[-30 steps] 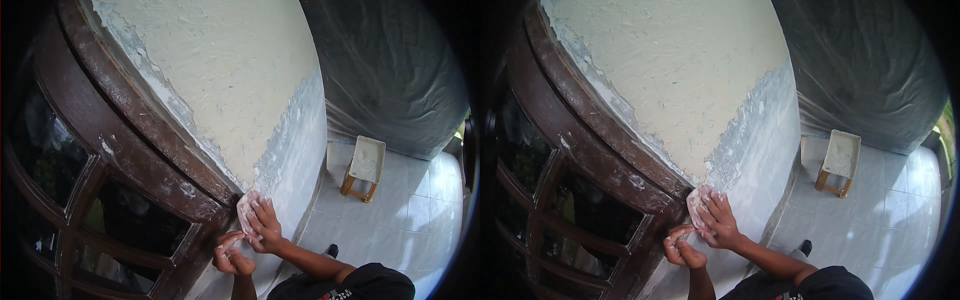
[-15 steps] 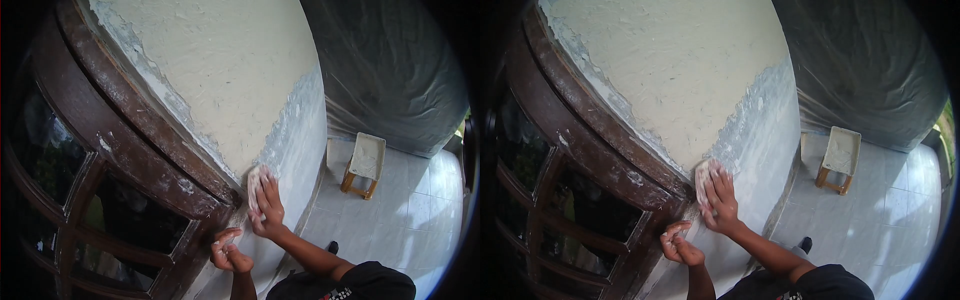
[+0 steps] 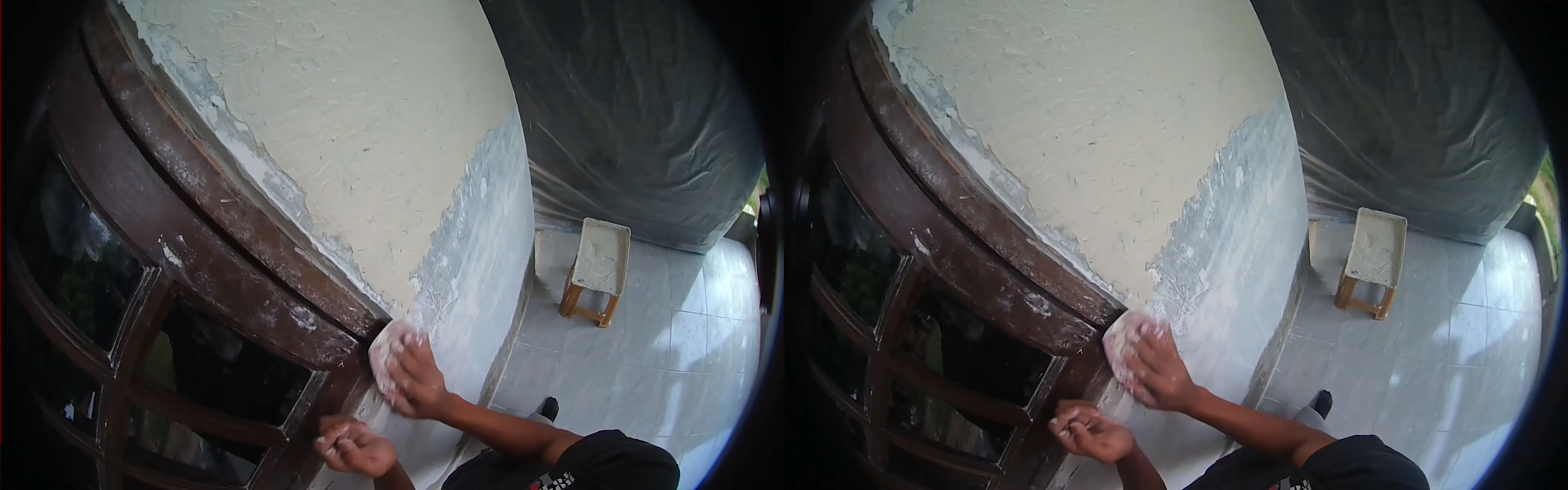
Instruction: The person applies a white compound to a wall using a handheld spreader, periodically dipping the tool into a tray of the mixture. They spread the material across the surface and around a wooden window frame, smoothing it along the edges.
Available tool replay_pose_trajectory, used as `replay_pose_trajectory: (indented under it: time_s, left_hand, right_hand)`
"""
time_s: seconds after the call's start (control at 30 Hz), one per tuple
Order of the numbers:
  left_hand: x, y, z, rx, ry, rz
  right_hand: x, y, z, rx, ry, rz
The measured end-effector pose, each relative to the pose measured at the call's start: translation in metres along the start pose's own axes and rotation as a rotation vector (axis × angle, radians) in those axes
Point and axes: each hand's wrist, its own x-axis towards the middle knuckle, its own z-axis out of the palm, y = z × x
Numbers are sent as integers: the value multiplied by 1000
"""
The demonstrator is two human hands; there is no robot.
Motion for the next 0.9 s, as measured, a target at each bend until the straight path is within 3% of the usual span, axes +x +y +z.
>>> replay_pose_trajectory:
  time_s: [0.03, 0.17, 0.23, 0.37, 0.5, 0.57, 0.63, 0.7, 0.77, 0.83, 0.9]
  left_hand:
    - [3, 1, -4, 1, -2, -1]
    - [6, -5, -17, 40, 26, 17]
    - [7, -4, -16, 66, -28, -6]
    - [7, -6, -13, 48, 4, -41]
    - [10, -3, -10, 79, -4, -21]
    - [8, 0, -11, 122, -4, -36]
    - [7, -8, -14, 56, -35, 2]
    - [5, -8, -16, 55, -30, -7]
    - [6, -10, -14, 57, -25, -22]
    - [6, -8, -15, 47, -27, -30]
    - [6, -7, -14, 41, -35, -18]
  right_hand:
    - [-6, -5, -4, 18, -49, -41]
    - [20, 14, -7, -52, 175, 149]
    - [21, 15, 0, -32, 167, 159]
    - [-10, -6, 1, 73, -76, -52]
    - [28, 18, -10, -44, 149, 63]
    - [28, 22, -1, -59, 156, 122]
    - [16, 12, 9, -5, 118, 123]
    - [3, -2, 2, 102, 1, -6]
    - [4, -6, -11, 73, -130, 113]
    - [25, 14, -9, -16, 119, 119]
    - [31, 20, -1, -26, 167, 150]
